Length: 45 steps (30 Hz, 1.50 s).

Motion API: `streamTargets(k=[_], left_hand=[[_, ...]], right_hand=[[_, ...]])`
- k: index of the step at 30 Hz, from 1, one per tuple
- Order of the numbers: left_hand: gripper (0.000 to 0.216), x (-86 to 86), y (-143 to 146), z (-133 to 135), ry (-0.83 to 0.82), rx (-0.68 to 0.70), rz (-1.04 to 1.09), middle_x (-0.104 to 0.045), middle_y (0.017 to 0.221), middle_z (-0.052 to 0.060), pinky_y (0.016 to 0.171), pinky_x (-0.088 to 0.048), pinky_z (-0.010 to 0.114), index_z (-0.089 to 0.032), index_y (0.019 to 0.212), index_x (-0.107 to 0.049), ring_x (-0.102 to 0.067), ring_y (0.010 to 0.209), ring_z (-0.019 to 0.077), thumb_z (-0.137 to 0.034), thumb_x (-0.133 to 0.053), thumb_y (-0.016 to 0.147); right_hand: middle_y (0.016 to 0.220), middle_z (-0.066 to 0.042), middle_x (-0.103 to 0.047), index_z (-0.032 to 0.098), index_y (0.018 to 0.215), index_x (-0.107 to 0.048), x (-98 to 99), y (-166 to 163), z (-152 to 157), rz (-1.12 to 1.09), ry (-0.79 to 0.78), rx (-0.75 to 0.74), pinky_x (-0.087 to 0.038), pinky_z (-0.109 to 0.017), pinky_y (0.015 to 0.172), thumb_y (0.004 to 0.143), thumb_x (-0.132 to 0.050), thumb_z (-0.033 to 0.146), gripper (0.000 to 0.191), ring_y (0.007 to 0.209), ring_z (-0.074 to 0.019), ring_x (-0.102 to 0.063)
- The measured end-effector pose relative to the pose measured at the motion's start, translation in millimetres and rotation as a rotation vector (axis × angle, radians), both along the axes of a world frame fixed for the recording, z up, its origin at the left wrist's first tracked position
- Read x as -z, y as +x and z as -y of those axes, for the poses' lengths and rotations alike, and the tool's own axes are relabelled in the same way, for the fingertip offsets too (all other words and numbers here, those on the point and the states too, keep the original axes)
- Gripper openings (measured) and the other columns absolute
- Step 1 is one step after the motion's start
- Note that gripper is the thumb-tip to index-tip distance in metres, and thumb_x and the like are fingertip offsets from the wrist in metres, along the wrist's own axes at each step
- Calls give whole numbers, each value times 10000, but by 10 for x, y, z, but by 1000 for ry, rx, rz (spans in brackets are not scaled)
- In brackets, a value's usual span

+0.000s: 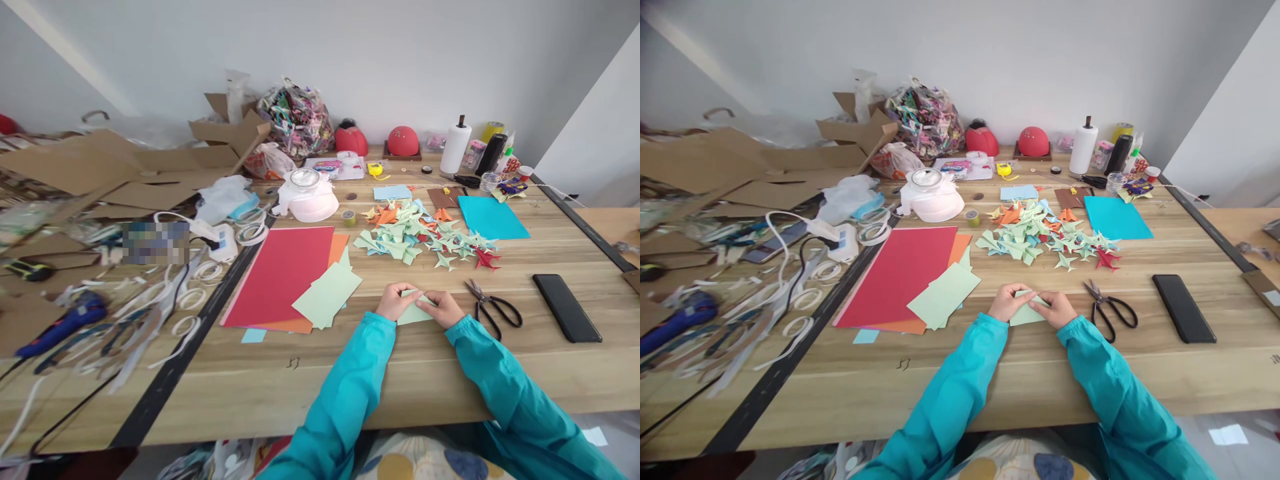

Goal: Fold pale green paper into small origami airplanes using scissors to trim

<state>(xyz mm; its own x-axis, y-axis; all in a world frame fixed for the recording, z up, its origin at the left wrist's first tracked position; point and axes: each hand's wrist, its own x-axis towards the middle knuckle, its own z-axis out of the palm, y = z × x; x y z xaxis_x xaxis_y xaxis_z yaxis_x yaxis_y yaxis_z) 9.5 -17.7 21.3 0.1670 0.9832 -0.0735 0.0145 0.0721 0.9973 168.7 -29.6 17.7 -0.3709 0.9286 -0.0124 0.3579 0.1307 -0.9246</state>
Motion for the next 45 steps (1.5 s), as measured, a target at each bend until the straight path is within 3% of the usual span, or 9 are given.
streamTargets(k=[7,18,23,30,36,40,45], left_hand=[[262,9,26,6,61,3,-63,-665,661,26,703,-435,272,-153,617,-669,-588,697,170,-415,-681,623],[348,4,0,25,-46,109,1,-553,535,-17,558,-358,241,-138,560,-638,-464,568,114,-479,-666,624],[321,-13,-6,33,-66,136,64,-518,499,-22,512,-319,233,-133,542,-628,-429,528,97,-438,-672,632],[337,-89,-10,45,59,114,-22,-562,528,-9,588,-364,243,-134,526,-613,-476,567,111,-449,-712,596],[371,-40,-24,43,-17,189,-1,-529,485,-9,516,-314,237,-132,517,-605,-430,511,95,-480,-720,576],[394,-39,-24,30,-25,172,17,-464,455,-34,487,-269,229,-137,482,-570,-375,491,77,-492,-725,559],[381,-69,-6,14,33,81,11,-507,516,-27,560,-333,235,-142,510,-580,-428,554,95,-493,-712,577]], right_hand=[[509,47,-341,148,533,-501,61,-21,-7,-14,-12,17,-266,-223,470,686,-594,603,488,513,-77,-298],[518,52,-279,171,479,-385,-22,-19,13,-104,-20,-77,-249,-231,478,700,-605,571,506,518,-74,-263],[527,41,-340,160,523,-458,-33,-10,26,-105,-54,-117,-281,-230,481,696,-602,590,485,525,-80,-297],[511,33,-363,152,528,-525,-12,-30,19,-140,-79,-80,-285,-234,480,668,-587,642,514,526,-89,-328],[492,54,-301,139,516,-523,36,-25,13,-120,-93,-103,-229,-225,462,655,-631,595,488,507,-65,-258],[545,31,-409,138,585,-584,47,-35,13,-162,-96,-112,-323,-237,518,676,-627,577,450,551,-89,-349],[606,15,-459,148,620,-573,22,-32,12,-183,-111,-87,-357,-243,561,707,-581,601,461,604,-109,-387]])
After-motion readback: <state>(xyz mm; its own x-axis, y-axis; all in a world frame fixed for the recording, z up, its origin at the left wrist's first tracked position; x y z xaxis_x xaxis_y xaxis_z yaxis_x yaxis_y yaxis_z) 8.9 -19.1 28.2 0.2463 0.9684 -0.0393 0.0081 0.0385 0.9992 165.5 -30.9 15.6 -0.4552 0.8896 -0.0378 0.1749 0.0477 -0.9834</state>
